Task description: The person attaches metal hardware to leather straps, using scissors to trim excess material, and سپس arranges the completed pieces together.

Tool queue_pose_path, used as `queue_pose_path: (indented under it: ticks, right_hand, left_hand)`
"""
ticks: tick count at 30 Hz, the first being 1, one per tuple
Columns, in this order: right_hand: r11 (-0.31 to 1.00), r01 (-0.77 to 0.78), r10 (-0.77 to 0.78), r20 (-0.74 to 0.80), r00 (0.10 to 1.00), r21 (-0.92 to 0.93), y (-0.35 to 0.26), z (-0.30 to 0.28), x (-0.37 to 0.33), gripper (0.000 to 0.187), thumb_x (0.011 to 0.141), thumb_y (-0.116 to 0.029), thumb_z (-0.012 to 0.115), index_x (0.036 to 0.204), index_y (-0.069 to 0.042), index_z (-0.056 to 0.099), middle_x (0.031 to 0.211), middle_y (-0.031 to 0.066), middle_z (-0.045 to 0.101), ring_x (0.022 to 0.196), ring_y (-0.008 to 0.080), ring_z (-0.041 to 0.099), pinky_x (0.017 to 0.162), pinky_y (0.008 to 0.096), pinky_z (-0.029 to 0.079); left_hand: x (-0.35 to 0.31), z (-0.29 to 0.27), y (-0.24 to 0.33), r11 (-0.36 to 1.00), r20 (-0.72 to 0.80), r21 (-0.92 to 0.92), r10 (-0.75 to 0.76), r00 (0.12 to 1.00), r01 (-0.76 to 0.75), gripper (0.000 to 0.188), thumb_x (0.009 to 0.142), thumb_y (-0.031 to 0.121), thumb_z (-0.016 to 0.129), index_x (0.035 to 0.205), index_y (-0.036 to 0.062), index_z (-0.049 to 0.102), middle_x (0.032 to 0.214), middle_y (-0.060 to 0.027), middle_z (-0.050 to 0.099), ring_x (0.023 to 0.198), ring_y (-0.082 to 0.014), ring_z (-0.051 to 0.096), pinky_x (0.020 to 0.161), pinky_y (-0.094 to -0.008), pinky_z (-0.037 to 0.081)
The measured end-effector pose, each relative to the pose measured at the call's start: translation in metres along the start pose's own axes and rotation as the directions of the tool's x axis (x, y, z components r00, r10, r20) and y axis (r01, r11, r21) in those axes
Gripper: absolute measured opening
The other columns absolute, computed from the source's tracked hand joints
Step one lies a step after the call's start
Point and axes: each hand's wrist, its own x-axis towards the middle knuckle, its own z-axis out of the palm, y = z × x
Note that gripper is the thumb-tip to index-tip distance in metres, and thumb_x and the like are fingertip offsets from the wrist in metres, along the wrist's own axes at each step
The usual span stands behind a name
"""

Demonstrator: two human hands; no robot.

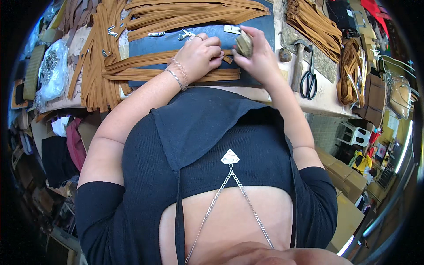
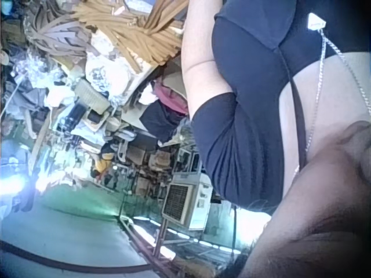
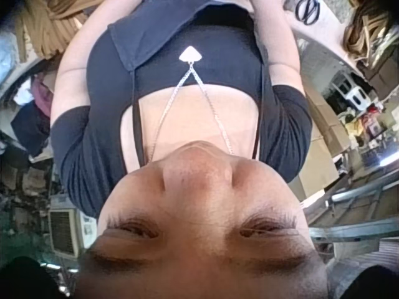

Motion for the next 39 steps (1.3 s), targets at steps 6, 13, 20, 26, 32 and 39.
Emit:
queue_pose_path:
  ticks: [6, 13, 20, 26, 32, 39]
  right_hand:
    - [0.995, 0.079, -0.07, 0.133, 0.989, -0.062, -0.005, 0.004, -0.011, 0.064, 0.067, -0.011, 0.078, 0.125, -0.012, 0.052, 0.114, 0.0129, 0.059, 0.109, 0.0354, 0.055, 0.095, 0.0423, 0.047]
    - [0.996, 0.074, -0.072, 0.04, 0.997, -0.055, -0.004, -0.004, -0.002, 0.064, 0.067, -0.012, 0.078, 0.125, -0.012, 0.052, 0.113, 0.0123, 0.058, 0.107, 0.034, 0.056, 0.093, 0.0428, 0.048]
    - [0.999, 0.01, -0.004, 0.124, 0.992, -0.044, 0.004, -0.006, -0.025, 0.063, 0.068, -0.012, 0.077, 0.125, -0.01, 0.05, 0.114, 0.0144, 0.058, 0.11, 0.0351, 0.055, 0.095, 0.0429, 0.047]
    - [1.0, 0.024, -0.024, 0.013, 1.0, -0.008, -0.006, 0.001, -0.011, 0.064, 0.068, -0.012, 0.077, 0.126, -0.01, 0.049, 0.116, 0.0136, 0.058, 0.111, 0.0357, 0.055, 0.097, 0.0425, 0.046]
    - [0.997, 0.008, 0.003, 0.141, 0.99, -0.077, 0.0, -0.005, -0.025, 0.061, 0.072, -0.011, 0.075, 0.127, -0.009, 0.049, 0.117, 0.0154, 0.059, 0.111, 0.0361, 0.058, 0.095, 0.0404, 0.047]
    - [0.999, -0.03, 0.03, -0.005, 1.0, 0.034, -0.007, 0.013, -0.014, 0.065, 0.069, -0.014, 0.076, 0.127, -0.013, 0.048, 0.12, 0.0138, 0.058, 0.114, 0.0352, 0.055, 0.097, 0.0426, 0.046]
  left_hand:
    - [-0.003, -0.004, 0.003, 0.999, 0.005, 0.011, -0.033, 0.999, 0.033, 0.015, 0.082, 0.021, 0.069, 0.081, 0.0064, 0.066, 0.099, -0.0026, 0.06, 0.093, -0.0245, 0.055, 0.082, -0.037, 0.048]
    - [0.0, 0.0, 0.0, 1.0, 0.037, 0.014, -0.027, 0.999, 0.027, 0.014, 0.08, 0.02, 0.07, 0.083, 0.0065, 0.067, 0.102, -0.0013, 0.061, 0.094, -0.0241, 0.055, 0.082, -0.0366, 0.048]
    - [-0.001, -0.001, 0.002, 1.0, 0.013, 0.012, -0.014, 1.0, 0.014, 0.013, 0.079, 0.018, 0.071, 0.083, 0.0068, 0.067, 0.1, -0.0011, 0.061, 0.092, -0.0235, 0.056, 0.081, -0.0366, 0.049]
    - [0.0, -0.001, 0.001, 1.0, 0.003, 0.006, 0.008, 1.0, -0.008, 0.013, 0.082, 0.018, 0.07, 0.082, 0.0063, 0.066, 0.099, -0.0012, 0.061, 0.091, -0.0234, 0.056, 0.081, -0.0365, 0.048]
    - [-0.002, 0.0, 0.002, 1.0, 0.0, 0.018, -0.005, 1.0, 0.005, 0.013, 0.081, 0.018, 0.07, 0.081, 0.006, 0.066, 0.099, -0.0014, 0.061, 0.091, -0.0239, 0.056, 0.081, -0.0362, 0.048]
    - [0.001, -0.002, 0.002, 1.0, -0.002, 0.013, 0.014, 1.0, -0.014, 0.014, 0.082, 0.018, 0.07, 0.08, 0.006, 0.065, 0.099, -0.0012, 0.062, 0.092, -0.0241, 0.056, 0.081, -0.0361, 0.048]
